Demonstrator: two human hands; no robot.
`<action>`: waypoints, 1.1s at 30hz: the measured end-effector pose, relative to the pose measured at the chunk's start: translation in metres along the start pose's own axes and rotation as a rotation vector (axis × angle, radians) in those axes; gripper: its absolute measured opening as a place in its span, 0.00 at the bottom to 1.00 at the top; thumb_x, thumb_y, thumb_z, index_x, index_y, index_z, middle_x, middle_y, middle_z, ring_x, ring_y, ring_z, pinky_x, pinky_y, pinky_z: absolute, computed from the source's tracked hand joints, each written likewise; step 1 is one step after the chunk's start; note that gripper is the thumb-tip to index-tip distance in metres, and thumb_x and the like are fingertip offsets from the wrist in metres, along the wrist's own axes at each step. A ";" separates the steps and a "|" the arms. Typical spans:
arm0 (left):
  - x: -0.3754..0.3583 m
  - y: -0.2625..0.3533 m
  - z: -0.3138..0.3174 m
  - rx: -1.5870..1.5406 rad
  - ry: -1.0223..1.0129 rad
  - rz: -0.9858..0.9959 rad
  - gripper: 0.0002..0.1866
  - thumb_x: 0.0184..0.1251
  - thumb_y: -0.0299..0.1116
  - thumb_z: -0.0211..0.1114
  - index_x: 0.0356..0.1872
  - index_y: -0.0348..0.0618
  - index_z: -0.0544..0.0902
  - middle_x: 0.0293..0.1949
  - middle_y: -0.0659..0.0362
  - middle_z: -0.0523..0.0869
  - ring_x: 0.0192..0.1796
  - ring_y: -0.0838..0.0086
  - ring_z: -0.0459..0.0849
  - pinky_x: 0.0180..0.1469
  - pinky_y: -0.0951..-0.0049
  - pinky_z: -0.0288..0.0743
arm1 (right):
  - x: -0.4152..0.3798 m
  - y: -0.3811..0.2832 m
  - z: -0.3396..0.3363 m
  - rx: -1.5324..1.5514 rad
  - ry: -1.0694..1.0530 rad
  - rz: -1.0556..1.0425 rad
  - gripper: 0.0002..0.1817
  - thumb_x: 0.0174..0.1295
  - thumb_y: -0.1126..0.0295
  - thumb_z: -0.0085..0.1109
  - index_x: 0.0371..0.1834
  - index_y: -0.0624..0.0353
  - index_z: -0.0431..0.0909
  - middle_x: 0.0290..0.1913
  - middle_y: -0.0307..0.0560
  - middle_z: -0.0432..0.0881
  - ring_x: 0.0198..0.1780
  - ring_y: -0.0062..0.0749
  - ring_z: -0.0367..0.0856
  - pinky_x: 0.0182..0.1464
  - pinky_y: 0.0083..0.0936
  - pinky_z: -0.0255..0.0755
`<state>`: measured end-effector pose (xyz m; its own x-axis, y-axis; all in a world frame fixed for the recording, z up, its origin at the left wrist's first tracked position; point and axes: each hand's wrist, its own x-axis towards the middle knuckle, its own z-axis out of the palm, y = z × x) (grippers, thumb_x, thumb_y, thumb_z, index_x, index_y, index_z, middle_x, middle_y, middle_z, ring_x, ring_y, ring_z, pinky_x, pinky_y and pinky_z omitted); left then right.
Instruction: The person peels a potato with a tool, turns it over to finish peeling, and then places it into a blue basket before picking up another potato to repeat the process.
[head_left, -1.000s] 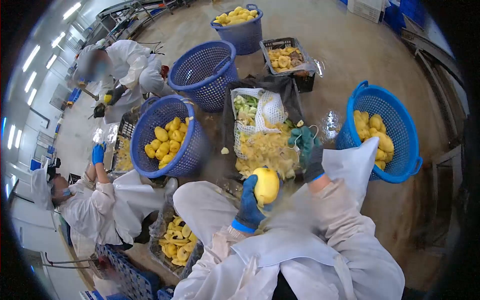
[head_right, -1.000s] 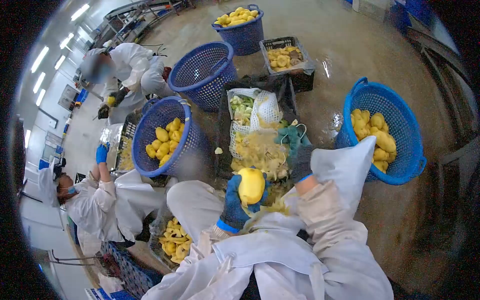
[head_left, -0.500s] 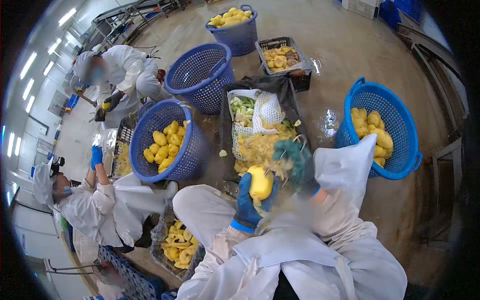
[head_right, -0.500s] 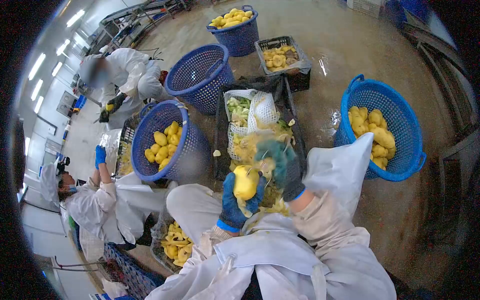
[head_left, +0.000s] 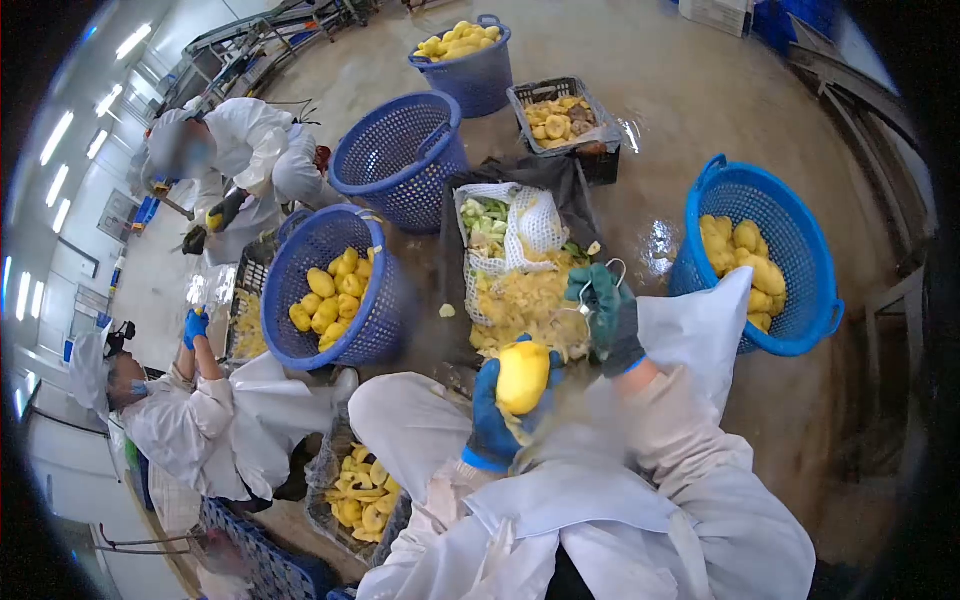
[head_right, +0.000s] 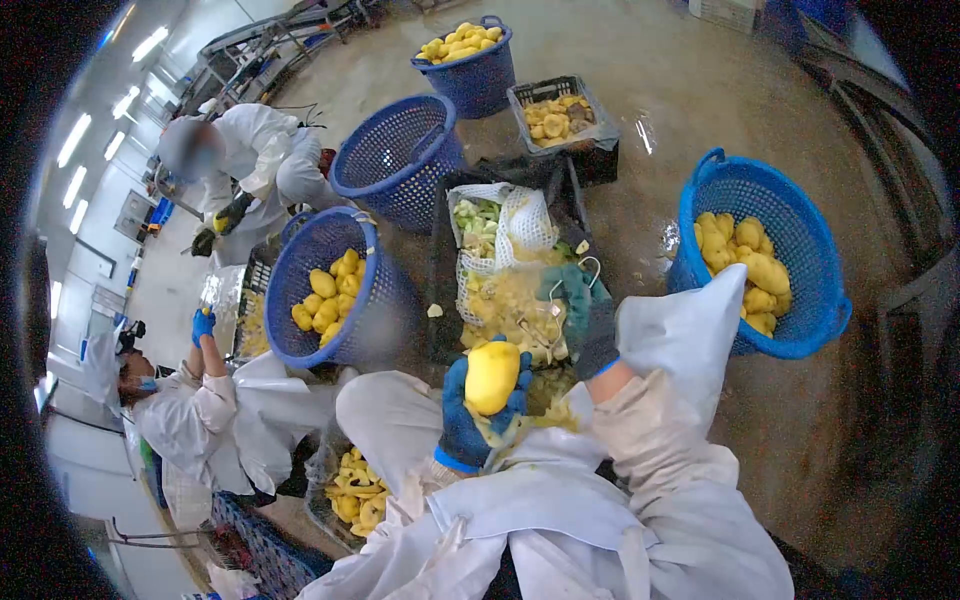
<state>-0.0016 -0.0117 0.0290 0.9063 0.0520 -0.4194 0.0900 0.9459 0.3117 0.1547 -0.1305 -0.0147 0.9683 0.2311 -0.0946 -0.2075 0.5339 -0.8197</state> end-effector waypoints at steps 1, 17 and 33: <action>-0.002 -0.001 0.004 -0.005 0.017 0.010 0.29 0.68 0.56 0.55 0.61 0.45 0.73 0.53 0.49 0.81 0.45 0.63 0.84 0.38 0.69 0.82 | 0.001 0.008 -0.008 -0.127 -0.131 -0.087 0.13 0.71 0.66 0.50 0.44 0.64 0.80 0.37 0.46 0.84 0.39 0.29 0.83 0.45 0.28 0.77; -0.004 -0.003 -0.018 0.539 -0.171 0.084 0.37 0.61 0.50 0.64 0.67 0.40 0.66 0.55 0.49 0.79 0.51 0.64 0.83 0.53 0.67 0.78 | 0.019 0.011 -0.018 0.103 -0.101 0.099 0.18 0.70 0.56 0.55 0.42 0.62 0.78 0.32 0.41 0.80 0.34 0.26 0.79 0.37 0.26 0.75; -0.017 -0.004 -0.012 0.436 -0.204 0.086 0.42 0.56 0.51 0.68 0.69 0.39 0.63 0.55 0.48 0.79 0.51 0.65 0.82 0.50 0.69 0.79 | 0.001 -0.008 0.004 0.223 -0.126 0.116 0.20 0.69 0.52 0.55 0.44 0.61 0.76 0.37 0.47 0.83 0.34 0.29 0.80 0.37 0.25 0.76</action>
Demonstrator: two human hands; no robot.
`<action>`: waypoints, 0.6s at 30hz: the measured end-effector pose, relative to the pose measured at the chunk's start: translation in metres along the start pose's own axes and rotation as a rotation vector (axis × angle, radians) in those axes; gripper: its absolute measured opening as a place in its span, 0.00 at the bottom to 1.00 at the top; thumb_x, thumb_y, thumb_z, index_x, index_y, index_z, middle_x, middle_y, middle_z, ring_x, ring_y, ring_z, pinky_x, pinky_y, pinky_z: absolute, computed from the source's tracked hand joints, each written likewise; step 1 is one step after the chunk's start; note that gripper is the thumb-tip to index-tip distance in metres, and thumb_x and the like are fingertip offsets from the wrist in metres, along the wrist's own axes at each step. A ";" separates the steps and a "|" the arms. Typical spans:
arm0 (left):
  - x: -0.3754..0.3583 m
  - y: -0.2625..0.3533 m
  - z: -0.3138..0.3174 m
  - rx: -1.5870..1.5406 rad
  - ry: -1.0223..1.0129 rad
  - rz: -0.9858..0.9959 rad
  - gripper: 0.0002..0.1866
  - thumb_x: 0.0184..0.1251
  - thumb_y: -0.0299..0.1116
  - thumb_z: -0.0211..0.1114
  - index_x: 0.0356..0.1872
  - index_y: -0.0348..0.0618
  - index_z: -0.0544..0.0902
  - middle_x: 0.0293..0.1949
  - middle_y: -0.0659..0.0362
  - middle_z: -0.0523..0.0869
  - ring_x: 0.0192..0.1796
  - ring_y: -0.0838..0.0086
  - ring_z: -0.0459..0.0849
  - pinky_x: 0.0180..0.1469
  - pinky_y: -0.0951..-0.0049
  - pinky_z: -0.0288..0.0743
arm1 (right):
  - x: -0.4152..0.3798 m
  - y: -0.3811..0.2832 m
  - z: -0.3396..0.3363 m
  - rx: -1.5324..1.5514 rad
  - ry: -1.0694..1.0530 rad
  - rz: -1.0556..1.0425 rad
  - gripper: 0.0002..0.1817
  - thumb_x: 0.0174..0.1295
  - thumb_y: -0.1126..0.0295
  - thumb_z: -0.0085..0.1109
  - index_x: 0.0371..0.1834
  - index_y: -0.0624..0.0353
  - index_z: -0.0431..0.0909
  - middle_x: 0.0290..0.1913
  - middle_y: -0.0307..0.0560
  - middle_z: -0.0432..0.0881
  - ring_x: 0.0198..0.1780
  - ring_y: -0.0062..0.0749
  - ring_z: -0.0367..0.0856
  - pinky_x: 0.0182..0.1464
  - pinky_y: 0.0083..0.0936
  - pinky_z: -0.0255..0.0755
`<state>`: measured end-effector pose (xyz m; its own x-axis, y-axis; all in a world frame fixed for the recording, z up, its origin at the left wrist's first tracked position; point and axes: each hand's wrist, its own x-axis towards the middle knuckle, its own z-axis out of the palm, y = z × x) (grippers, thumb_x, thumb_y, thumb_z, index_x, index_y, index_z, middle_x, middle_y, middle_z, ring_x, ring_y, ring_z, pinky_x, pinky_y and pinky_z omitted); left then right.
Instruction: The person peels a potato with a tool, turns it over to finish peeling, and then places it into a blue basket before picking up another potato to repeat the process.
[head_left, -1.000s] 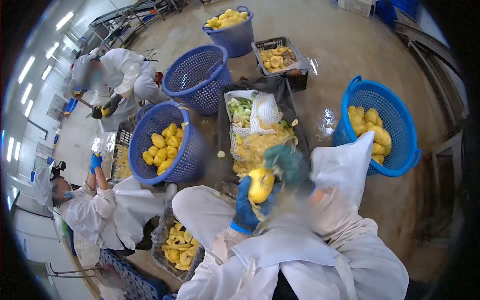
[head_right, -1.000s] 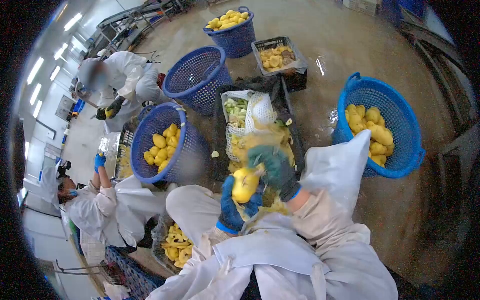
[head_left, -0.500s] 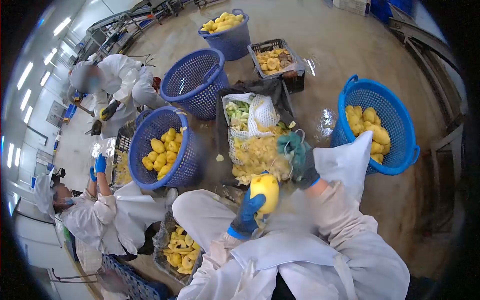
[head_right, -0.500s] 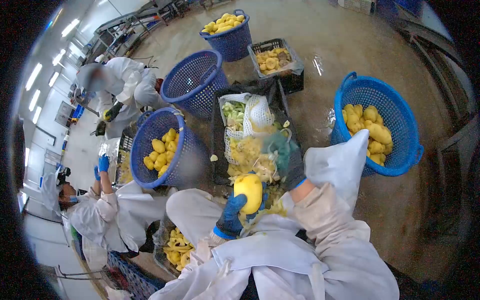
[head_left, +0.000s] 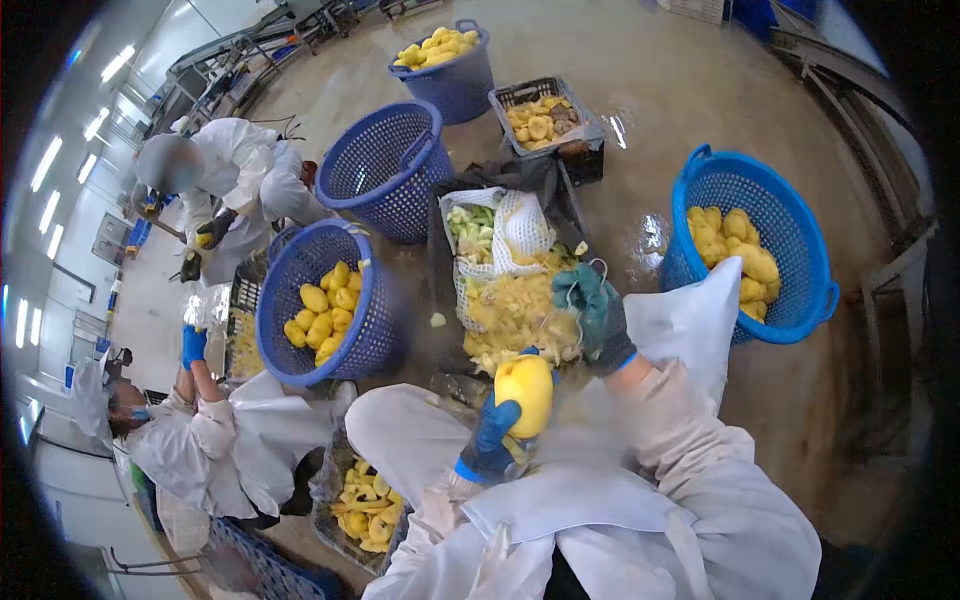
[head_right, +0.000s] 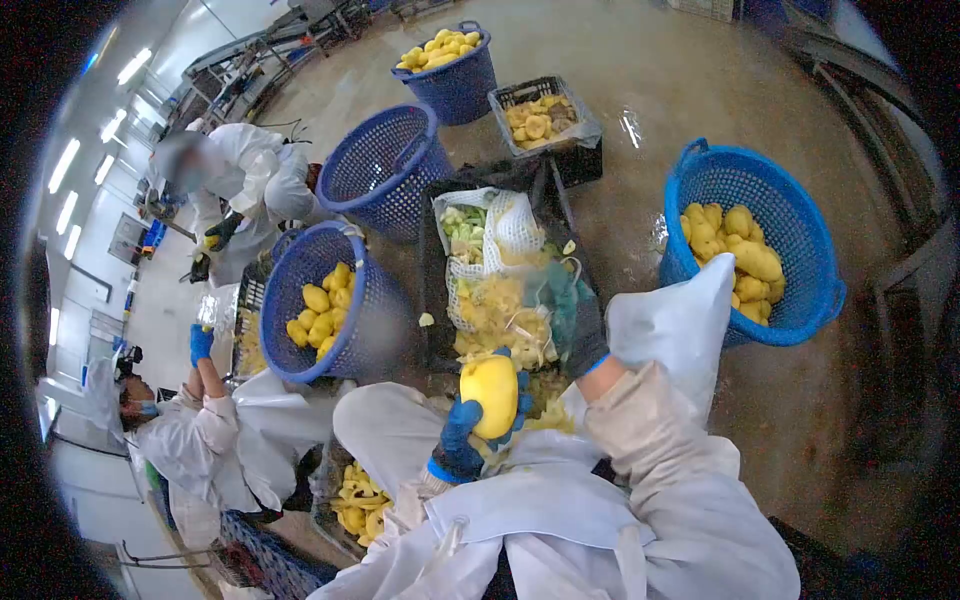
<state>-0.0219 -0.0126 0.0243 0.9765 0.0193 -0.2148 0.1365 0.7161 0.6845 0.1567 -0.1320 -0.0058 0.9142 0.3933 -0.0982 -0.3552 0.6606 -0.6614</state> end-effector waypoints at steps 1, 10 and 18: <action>-0.002 -0.005 -0.006 0.014 -0.005 -0.039 0.43 0.56 0.50 0.68 0.69 0.40 0.62 0.56 0.49 0.79 0.52 0.64 0.82 0.51 0.68 0.79 | -0.014 0.005 0.017 -0.043 -0.025 0.040 0.20 0.69 0.52 0.55 0.43 0.61 0.77 0.36 0.45 0.82 0.34 0.27 0.79 0.37 0.24 0.76; 0.006 0.000 -0.008 0.281 0.044 0.050 0.42 0.58 0.35 0.69 0.72 0.41 0.58 0.62 0.53 0.72 0.59 0.69 0.76 0.62 0.68 0.71 | -0.026 0.002 0.019 -0.242 -0.084 -0.076 0.20 0.68 0.53 0.56 0.41 0.64 0.79 0.37 0.47 0.84 0.33 0.28 0.82 0.36 0.27 0.78; 0.007 -0.015 -0.021 0.802 0.087 0.290 0.43 0.56 0.29 0.71 0.72 0.38 0.57 0.63 0.51 0.70 0.63 0.65 0.72 0.64 0.67 0.69 | -0.016 0.018 0.006 -0.339 -0.098 -0.021 0.15 0.68 0.58 0.58 0.37 0.61 0.79 0.33 0.42 0.82 0.33 0.28 0.82 0.39 0.28 0.78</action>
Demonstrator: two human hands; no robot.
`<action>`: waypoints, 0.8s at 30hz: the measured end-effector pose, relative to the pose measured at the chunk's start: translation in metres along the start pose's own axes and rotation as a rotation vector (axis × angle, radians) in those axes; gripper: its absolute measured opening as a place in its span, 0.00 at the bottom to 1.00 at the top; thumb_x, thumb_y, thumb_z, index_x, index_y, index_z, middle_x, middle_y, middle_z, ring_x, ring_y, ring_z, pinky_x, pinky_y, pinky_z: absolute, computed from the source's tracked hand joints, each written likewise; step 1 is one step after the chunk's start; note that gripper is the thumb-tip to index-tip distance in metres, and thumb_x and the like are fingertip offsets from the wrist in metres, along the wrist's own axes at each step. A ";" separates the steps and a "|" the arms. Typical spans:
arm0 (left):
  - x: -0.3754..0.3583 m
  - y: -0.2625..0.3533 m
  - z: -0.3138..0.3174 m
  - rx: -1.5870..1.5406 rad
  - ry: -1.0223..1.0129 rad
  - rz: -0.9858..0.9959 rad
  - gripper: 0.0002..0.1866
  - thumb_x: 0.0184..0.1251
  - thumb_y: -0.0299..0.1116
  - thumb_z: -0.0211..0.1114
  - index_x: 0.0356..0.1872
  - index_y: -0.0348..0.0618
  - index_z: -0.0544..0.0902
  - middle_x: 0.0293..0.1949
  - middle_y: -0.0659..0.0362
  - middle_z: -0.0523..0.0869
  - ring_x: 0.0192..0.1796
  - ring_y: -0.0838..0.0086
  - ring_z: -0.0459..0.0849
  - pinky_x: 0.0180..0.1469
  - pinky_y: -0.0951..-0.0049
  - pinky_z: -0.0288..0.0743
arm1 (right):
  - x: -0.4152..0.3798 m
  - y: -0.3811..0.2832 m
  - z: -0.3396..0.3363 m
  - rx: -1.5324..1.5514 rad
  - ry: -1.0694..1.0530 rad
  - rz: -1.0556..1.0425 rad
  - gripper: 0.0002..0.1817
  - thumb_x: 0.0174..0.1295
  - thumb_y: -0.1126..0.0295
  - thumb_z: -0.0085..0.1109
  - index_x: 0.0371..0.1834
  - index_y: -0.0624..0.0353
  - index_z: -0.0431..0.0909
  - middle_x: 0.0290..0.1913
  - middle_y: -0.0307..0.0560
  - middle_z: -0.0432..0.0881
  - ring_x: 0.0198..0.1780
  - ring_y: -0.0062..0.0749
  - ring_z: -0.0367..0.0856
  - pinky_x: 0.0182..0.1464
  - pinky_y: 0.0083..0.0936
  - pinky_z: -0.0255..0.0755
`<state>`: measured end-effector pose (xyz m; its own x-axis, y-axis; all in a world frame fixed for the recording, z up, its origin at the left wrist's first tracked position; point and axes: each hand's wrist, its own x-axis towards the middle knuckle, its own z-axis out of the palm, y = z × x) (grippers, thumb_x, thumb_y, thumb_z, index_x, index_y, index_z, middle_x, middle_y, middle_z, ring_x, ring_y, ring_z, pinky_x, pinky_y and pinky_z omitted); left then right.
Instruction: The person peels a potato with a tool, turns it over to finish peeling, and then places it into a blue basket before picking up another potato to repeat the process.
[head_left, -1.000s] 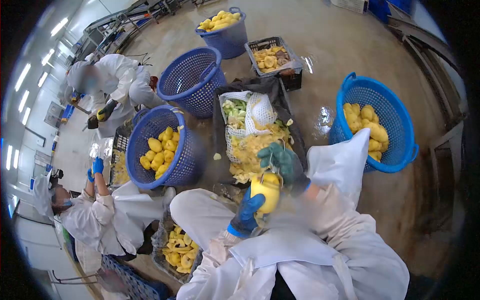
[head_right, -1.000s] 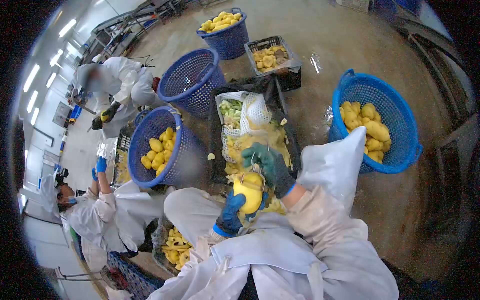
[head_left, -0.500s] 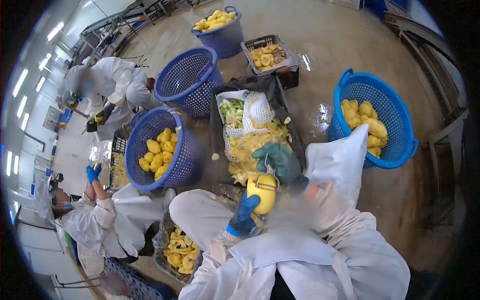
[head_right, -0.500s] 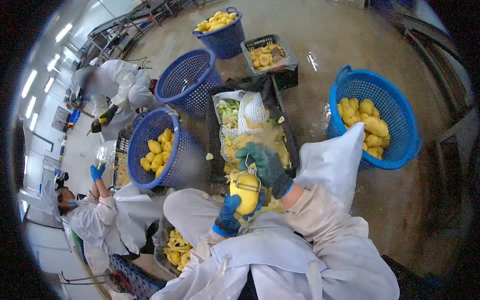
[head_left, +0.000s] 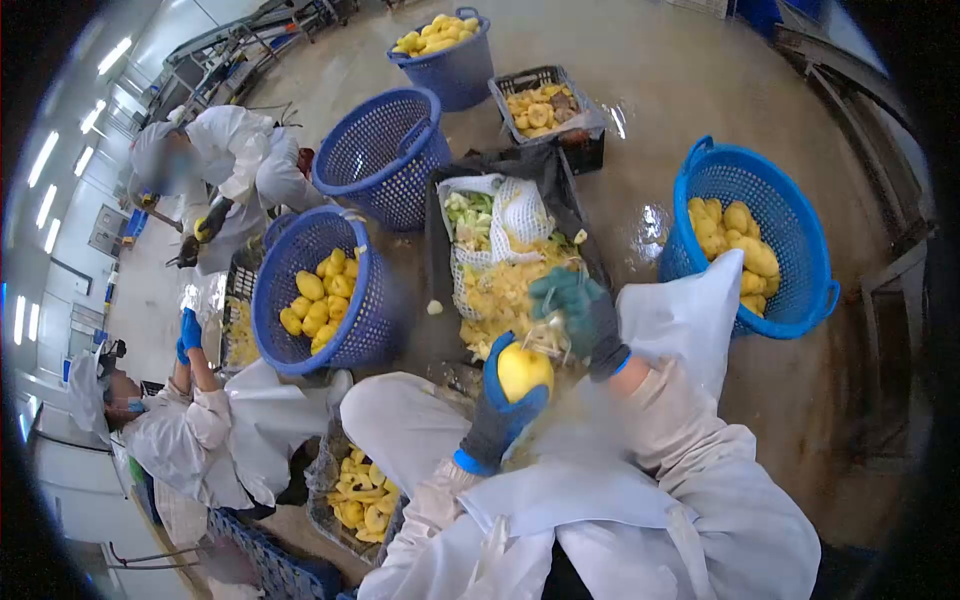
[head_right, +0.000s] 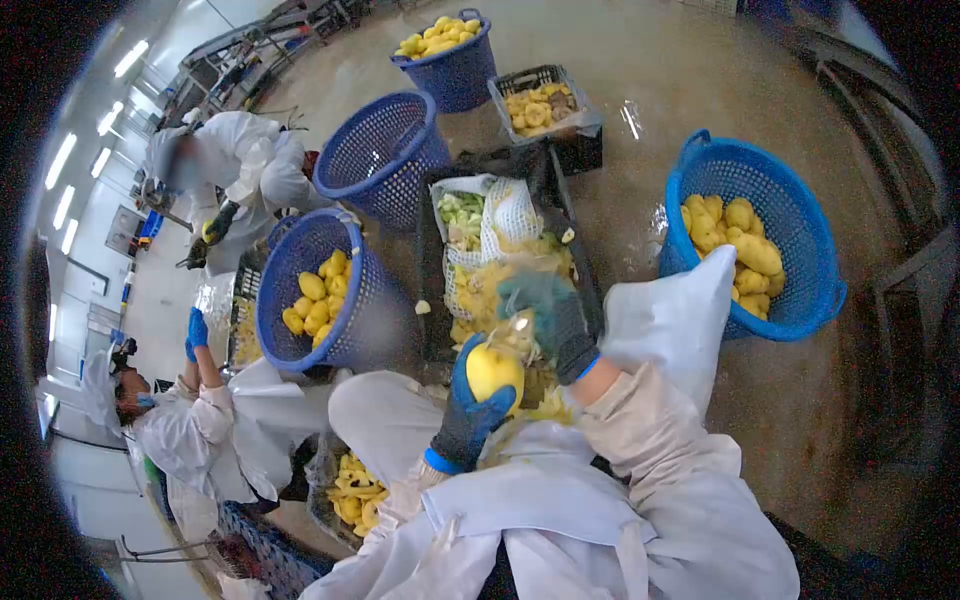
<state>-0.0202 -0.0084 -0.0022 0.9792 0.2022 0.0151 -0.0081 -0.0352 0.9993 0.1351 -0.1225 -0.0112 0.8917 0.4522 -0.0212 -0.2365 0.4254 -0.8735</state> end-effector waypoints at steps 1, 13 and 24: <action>0.004 0.001 0.002 -0.024 -0.015 -0.035 0.43 0.56 0.29 0.71 0.72 0.38 0.57 0.63 0.51 0.69 0.63 0.65 0.72 0.64 0.67 0.68 | -0.005 0.000 0.009 -0.076 -0.094 -0.070 0.15 0.68 0.58 0.58 0.36 0.61 0.79 0.32 0.41 0.82 0.33 0.28 0.81 0.39 0.28 0.78; 0.009 0.012 0.002 0.203 0.006 0.112 0.47 0.54 0.31 0.74 0.72 0.35 0.54 0.65 0.46 0.68 0.63 0.61 0.73 0.62 0.64 0.71 | 0.040 0.062 -0.066 0.391 0.190 0.057 0.13 0.68 0.60 0.58 0.41 0.60 0.77 0.36 0.49 0.83 0.33 0.32 0.82 0.38 0.33 0.79; 0.008 0.011 0.007 0.148 0.063 0.067 0.48 0.51 0.33 0.75 0.71 0.35 0.56 0.67 0.46 0.65 0.67 0.58 0.68 0.67 0.61 0.64 | 0.001 0.043 -0.016 0.400 0.038 0.061 0.17 0.70 0.55 0.53 0.43 0.60 0.76 0.36 0.45 0.81 0.33 0.31 0.79 0.37 0.25 0.75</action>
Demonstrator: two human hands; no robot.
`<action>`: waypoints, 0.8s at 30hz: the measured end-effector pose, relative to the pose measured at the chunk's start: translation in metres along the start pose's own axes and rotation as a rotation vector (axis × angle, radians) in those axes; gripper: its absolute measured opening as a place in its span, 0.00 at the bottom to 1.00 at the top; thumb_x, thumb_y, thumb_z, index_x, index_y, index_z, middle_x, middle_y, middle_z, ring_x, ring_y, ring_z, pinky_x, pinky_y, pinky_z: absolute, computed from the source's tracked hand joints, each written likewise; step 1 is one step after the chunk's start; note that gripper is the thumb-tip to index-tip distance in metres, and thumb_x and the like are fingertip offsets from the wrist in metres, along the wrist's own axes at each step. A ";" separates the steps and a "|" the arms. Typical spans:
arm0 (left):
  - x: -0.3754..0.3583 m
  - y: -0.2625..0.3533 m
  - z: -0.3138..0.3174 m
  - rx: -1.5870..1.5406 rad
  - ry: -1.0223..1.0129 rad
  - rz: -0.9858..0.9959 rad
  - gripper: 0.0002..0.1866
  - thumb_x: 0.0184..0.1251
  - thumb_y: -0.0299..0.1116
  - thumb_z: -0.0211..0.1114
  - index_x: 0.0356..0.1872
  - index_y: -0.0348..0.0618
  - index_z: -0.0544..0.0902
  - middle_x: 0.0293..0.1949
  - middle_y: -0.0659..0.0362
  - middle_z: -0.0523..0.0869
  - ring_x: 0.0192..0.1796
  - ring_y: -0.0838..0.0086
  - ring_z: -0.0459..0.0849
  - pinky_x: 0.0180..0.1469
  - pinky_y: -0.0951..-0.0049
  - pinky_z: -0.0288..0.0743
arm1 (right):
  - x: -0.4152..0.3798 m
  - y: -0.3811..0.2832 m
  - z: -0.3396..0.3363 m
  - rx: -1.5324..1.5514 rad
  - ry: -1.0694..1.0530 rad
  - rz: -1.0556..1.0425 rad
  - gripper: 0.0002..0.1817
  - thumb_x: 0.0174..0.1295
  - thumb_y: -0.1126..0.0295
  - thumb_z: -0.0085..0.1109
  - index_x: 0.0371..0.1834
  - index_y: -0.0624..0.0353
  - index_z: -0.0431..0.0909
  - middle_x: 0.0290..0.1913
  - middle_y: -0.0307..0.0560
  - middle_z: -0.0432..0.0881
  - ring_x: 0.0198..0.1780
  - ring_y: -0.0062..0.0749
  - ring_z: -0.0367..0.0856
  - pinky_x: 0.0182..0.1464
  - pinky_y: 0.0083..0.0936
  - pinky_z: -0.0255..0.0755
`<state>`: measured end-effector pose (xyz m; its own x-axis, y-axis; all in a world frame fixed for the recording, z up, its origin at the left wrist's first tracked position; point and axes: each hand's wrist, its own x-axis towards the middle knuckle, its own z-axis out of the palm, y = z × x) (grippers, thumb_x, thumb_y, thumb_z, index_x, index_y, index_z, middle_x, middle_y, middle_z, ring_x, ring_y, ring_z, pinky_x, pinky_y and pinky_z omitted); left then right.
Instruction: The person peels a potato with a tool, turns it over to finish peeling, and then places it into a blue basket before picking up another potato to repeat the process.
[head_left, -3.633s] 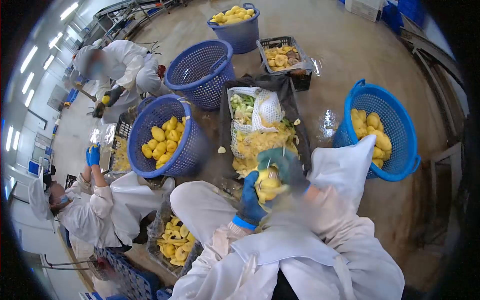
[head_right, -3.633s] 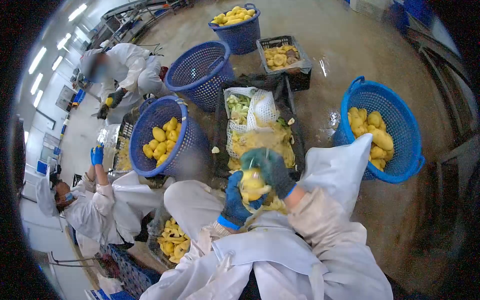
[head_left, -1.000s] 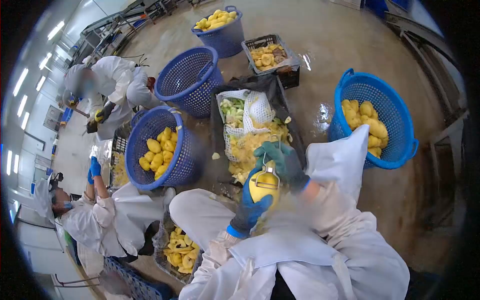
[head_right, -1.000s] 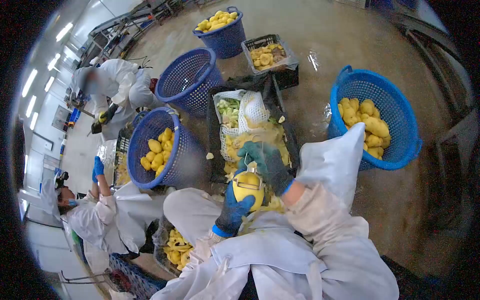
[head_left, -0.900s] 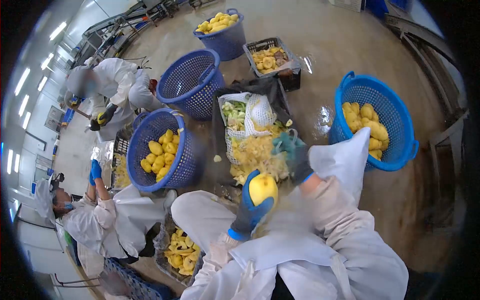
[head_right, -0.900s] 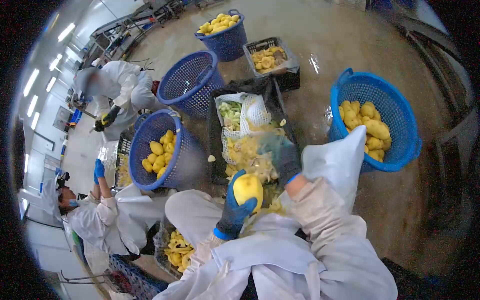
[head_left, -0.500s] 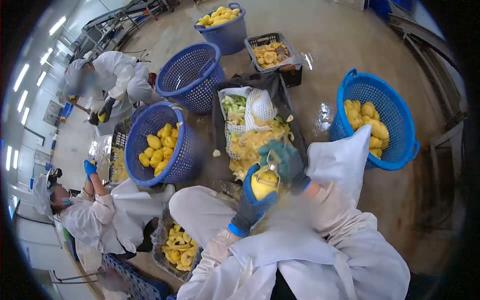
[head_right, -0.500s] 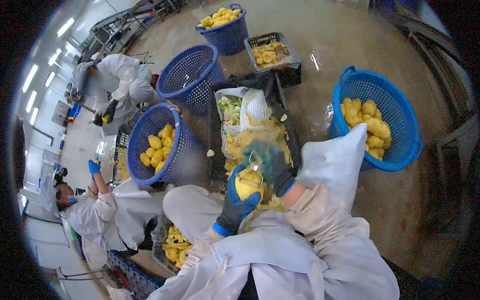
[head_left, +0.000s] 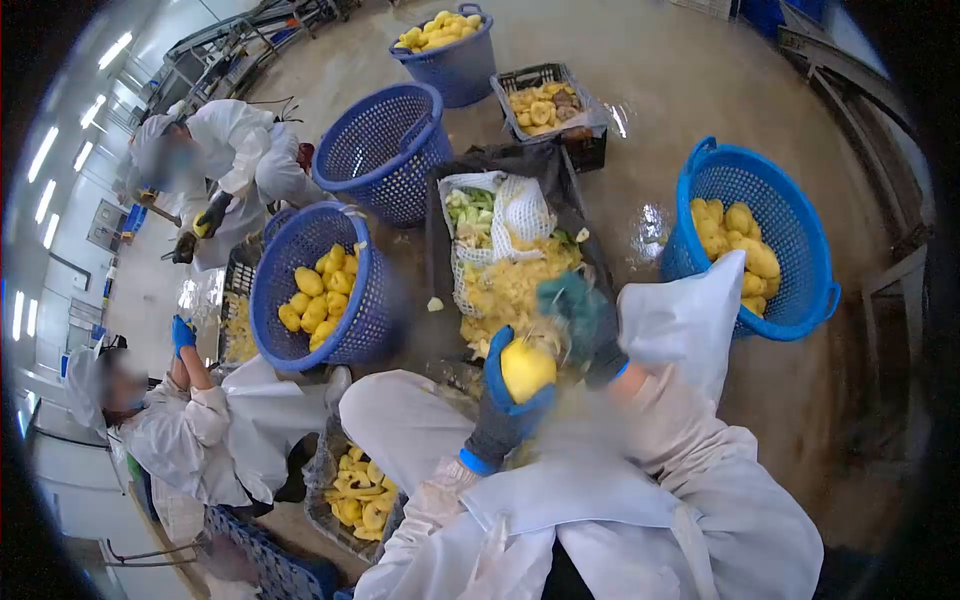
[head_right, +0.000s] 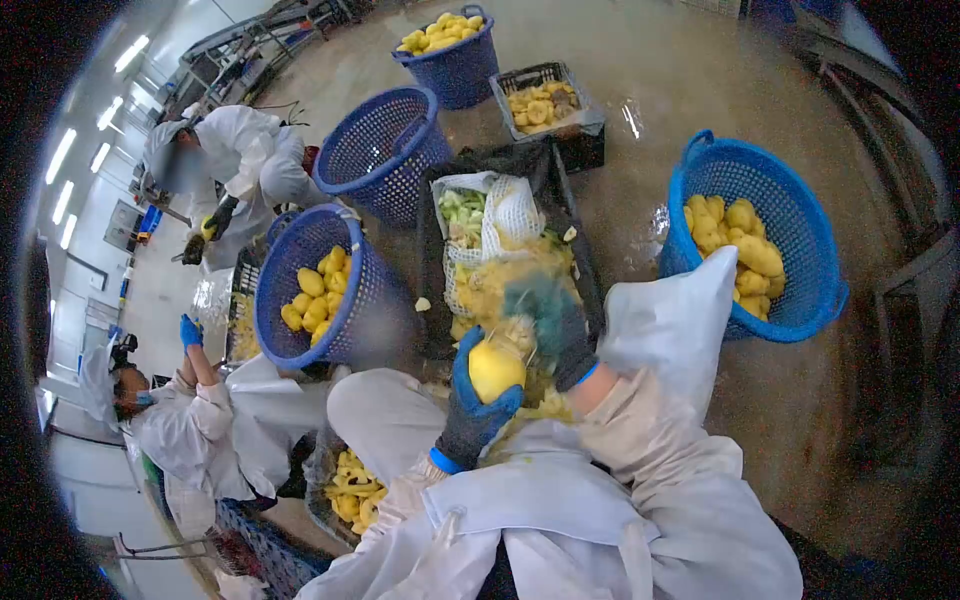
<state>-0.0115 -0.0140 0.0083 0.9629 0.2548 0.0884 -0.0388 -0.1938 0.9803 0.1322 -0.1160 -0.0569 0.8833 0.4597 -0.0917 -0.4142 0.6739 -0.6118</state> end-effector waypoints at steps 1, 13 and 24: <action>0.005 0.001 0.001 0.048 0.001 0.037 0.48 0.51 0.34 0.75 0.71 0.35 0.55 0.67 0.45 0.65 0.67 0.58 0.68 0.68 0.61 0.64 | 0.005 0.001 -0.003 -0.005 0.041 0.028 0.18 0.70 0.54 0.52 0.43 0.61 0.76 0.34 0.44 0.80 0.31 0.30 0.79 0.35 0.24 0.74; 0.005 0.002 -0.004 0.395 0.001 0.222 0.52 0.52 0.33 0.74 0.74 0.34 0.50 0.67 0.43 0.64 0.67 0.55 0.67 0.68 0.59 0.63 | 0.033 -0.002 -0.031 -0.077 0.254 0.077 0.18 0.66 0.58 0.60 0.43 0.64 0.76 0.35 0.49 0.82 0.34 0.34 0.82 0.37 0.31 0.79; -0.004 -0.001 -0.001 0.172 0.006 0.120 0.54 0.52 0.29 0.73 0.75 0.33 0.45 0.71 0.43 0.58 0.69 0.57 0.65 0.69 0.60 0.62 | 0.001 -0.013 0.025 -0.086 0.131 0.136 0.19 0.69 0.54 0.55 0.41 0.63 0.77 0.33 0.43 0.81 0.31 0.25 0.79 0.37 0.25 0.77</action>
<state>-0.0162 -0.0134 0.0067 0.9526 0.2256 0.2041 -0.1063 -0.3816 0.9182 0.1326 -0.1099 -0.0299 0.8438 0.4602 -0.2759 -0.5164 0.5565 -0.6509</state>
